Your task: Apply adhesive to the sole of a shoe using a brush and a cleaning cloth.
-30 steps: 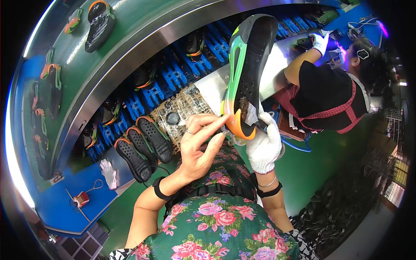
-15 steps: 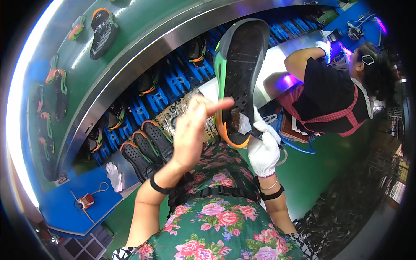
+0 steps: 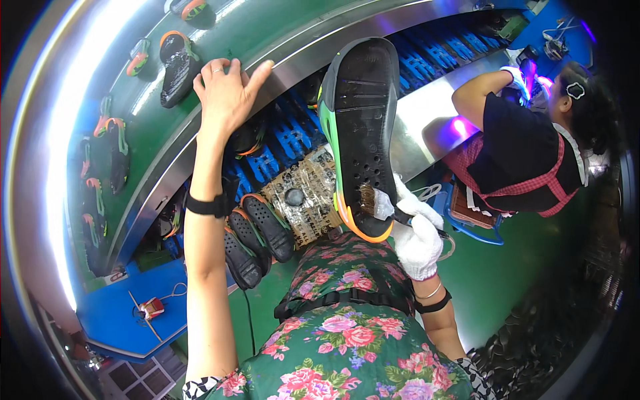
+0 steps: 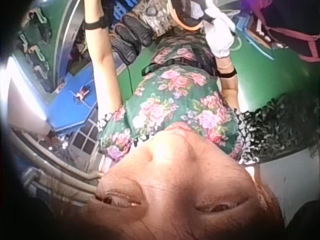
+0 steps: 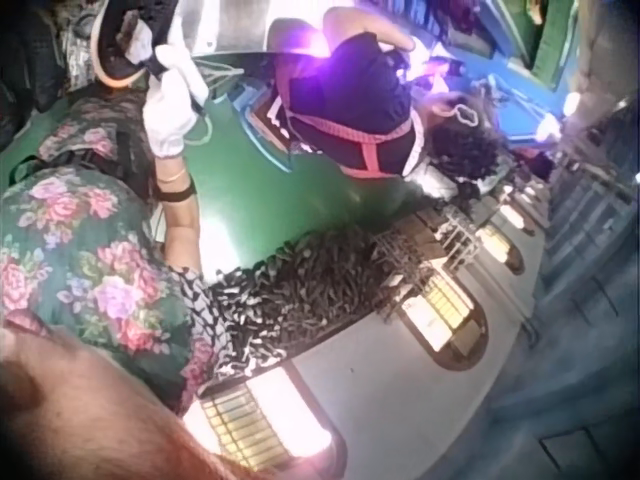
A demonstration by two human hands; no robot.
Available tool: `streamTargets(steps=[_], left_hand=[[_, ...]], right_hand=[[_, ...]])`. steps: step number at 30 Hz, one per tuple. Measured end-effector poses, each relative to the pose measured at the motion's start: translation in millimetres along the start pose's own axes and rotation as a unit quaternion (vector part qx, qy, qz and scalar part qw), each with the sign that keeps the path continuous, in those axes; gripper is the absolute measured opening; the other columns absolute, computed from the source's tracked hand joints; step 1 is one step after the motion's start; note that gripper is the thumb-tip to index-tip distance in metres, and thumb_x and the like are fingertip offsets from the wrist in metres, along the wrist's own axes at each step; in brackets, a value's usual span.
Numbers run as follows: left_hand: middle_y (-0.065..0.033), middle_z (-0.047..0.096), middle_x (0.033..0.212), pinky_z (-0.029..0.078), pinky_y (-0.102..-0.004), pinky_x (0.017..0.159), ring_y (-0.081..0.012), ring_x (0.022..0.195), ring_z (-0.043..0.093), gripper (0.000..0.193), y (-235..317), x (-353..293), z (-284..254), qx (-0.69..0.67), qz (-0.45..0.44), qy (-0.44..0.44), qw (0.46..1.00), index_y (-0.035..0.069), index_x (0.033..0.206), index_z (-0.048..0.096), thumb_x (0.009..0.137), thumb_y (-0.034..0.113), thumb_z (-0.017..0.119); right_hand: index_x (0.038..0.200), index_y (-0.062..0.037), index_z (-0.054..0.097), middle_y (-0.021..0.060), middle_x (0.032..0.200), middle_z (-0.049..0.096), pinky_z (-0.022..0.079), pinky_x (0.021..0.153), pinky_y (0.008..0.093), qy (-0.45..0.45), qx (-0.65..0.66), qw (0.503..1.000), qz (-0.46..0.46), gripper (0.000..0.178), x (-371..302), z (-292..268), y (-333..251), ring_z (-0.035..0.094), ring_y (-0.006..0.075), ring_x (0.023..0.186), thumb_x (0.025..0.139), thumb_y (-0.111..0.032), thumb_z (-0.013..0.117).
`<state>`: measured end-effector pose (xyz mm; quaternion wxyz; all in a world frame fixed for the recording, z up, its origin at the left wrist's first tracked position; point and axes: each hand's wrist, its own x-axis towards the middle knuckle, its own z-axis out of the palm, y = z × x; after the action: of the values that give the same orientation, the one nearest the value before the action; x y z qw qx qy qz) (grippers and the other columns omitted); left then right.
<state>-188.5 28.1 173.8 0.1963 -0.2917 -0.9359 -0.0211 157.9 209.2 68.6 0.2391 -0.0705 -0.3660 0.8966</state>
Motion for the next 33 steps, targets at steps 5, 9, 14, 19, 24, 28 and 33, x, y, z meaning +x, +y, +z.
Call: streamTargets(steps=[5,9,14,19,24,28,33], left_hand=[[-0.0203,0.055,0.134,0.029,-0.0501,0.116,-0.0358,0.131,0.047,0.049,38.4,-54.1,-38.7,-0.219,0.018,0.131,0.967,0.006,0.12,0.073,0.096,0.048,0.066],[-0.0188,0.048,0.152,0.032,-0.0471,0.119,-0.0326,0.141,0.045,0.078,86.7,-120.3,-16.2,-0.751,-0.143,-0.066,0.641,0.006,0.154,0.043,0.101,0.064,0.044],[-0.0301,0.058,0.138,0.049,-0.0534,0.106,-0.047,0.127,0.057,0.117,130.6,-133.6,3.9,-0.924,-0.188,-0.209,0.261,-0.003,0.152,0.041,0.084,0.093,0.032],[-0.0175,0.065,0.099,0.053,-0.0511,0.087,-0.0336,0.089,0.064,0.12,121.2,-127.5,9.4,-0.946,-0.172,-0.201,0.189,0.0,0.124,0.058,0.068,0.104,0.035],[-0.0124,0.061,0.092,0.044,-0.0441,0.086,-0.0251,0.082,0.058,0.118,113.0,-131.1,24.0,-0.961,-0.065,-0.165,0.21,0.003,0.117,0.06,0.062,0.106,0.04],[-0.0203,0.066,0.096,0.046,-0.0457,0.08,-0.0326,0.08,0.062,0.135,113.1,-127.0,26.3,-0.966,-0.002,-0.131,0.221,-0.004,0.11,0.062,0.05,0.113,0.031],[-0.0207,0.066,0.099,0.047,-0.0461,0.083,-0.035,0.086,0.065,0.142,116.4,-114.7,22.8,-0.979,0.01,-0.113,0.17,-0.009,0.107,0.062,0.043,0.114,0.033]], right_hand=[[0.113,0.0135,0.068,0.0406,0.148,0.044,0.03,0.122,0.0523,-0.024,0.026,0.999,0.006,0.036,2.3,-3.2,-3.3,0.041,0.0469,0.145,0.091,-0.012,0.054],[0.113,0.0118,0.07,0.0401,0.147,0.046,0.03,0.122,0.0509,-0.043,0.014,0.999,0.0,0.037,2.9,2.3,-3.3,0.043,0.0461,0.144,0.09,-0.013,0.055],[0.121,0.0084,0.071,0.027,0.145,0.057,0.035,0.118,0.0437,-0.11,-0.164,0.98,-0.002,0.037,11.7,12.2,-7.1,0.053,0.0366,0.137,0.091,-0.009,0.056],[0.114,0.0008,0.075,0.0212,0.122,0.07,0.049,0.104,0.0422,-0.188,-0.434,0.873,-0.122,0.031,30.7,44.3,-43.4,0.064,0.0343,0.118,0.085,-0.004,0.068],[0.102,-0.0063,0.077,0.0078,0.098,0.075,0.056,0.077,0.0365,-0.221,-0.475,0.831,-0.189,0.026,25.3,58.0,-45.2,0.069,0.0263,0.087,0.077,-0.004,0.081],[0.102,-0.0069,0.077,0.0085,0.099,0.075,0.056,0.073,0.0355,-0.223,-0.463,0.834,-0.2,0.025,19.8,52.9,-47.9,0.07,0.0256,0.082,0.078,-0.005,0.082],[0.104,-0.0069,0.078,0.0088,0.101,0.076,0.056,0.07,0.0353,-0.228,-0.508,0.798,-0.23,0.027,13.3,56.2,-54.6,0.07,0.0235,0.08,0.078,-0.006,0.085]])
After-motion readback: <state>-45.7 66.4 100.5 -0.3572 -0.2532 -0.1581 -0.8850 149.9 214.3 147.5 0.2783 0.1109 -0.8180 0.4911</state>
